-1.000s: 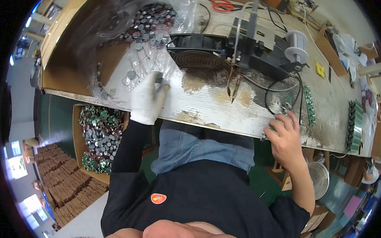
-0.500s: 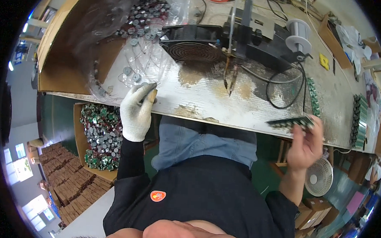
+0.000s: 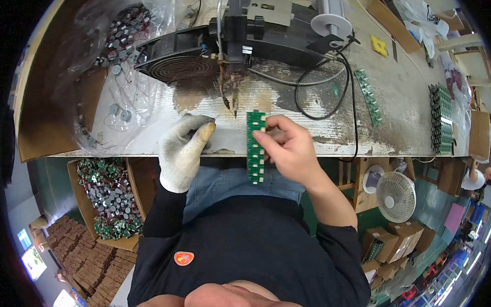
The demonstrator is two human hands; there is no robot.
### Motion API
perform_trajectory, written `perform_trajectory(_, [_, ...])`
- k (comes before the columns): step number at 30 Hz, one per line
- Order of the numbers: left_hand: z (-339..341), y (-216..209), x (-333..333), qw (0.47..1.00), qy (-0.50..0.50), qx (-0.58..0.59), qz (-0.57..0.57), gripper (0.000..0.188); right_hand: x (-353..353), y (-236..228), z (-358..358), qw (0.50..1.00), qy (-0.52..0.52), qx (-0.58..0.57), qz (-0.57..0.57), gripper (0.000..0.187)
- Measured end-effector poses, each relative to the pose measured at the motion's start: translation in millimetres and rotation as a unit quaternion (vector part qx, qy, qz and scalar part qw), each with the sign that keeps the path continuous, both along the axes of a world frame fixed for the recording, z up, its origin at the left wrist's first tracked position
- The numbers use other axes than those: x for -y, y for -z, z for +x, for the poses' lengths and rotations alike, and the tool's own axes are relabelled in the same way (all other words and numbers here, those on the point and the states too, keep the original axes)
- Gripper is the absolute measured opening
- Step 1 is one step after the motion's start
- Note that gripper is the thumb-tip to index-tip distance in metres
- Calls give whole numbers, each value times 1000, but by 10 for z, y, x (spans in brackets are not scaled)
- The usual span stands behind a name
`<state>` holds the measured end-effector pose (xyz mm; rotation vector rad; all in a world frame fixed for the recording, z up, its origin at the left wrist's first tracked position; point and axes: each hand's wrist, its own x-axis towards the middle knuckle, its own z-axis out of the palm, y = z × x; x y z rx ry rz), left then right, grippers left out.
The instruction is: The person picks up a motor from a plastic bag, places it on the table, and solders its wires to a circuit board using a soldering machine. They then set the board down and pick up another motor to repeat the process.
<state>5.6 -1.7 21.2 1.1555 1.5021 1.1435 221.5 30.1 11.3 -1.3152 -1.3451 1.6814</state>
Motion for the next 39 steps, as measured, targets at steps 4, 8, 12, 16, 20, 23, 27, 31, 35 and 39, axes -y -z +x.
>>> perform_trajectory(4, [69, 33, -12, 998, 37, -55, 22, 14, -31, -17, -67, 999, -17, -33, -18, 18])
perform_trajectory(8, [103, 34, -57, 995, 60, -74, 26, 12, -32, -10, -90, 998, -29, -44, -29, 17])
perform_trajectory(12, [84, 36, -147, 993, 109, -37, -2, 14, -21, -6, -87, 998, -37, -52, -15, 16])
perform_trajectory(16, [122, -4, -180, 981, 91, 139, -96, 17, -17, -11, -90, 998, -44, -51, -1, 16])
perform_trajectory(20, [118, -60, -202, 974, 98, 156, -129, 18, -13, -38, -99, 998, -37, -57, 0, 16])
perform_trajectory(23, [116, -72, -221, 970, 92, 171, -149, 17, -20, -35, -97, 998, -42, -52, 3, 16])
perform_trajectory(27, [99, -46, -229, 973, 101, 153, -140, 18, -14, -16, -102, 998, -43, -55, 3, 17])
perform_trajectory(31, [105, -66, -235, 967, 90, 172, -165, 18, -17, -23, -129, 998, -31, -55, 4, 17])
perform_trajectory(35, [92, -59, -244, 967, 90, 177, -161, 18, -23, -20, -131, 997, -28, -67, 5, 17])
perform_trajectory(39, [99, -100, -252, 963, 86, 195, -166, 18, -25, -46, -138, 997, -28, -66, 12, 17])
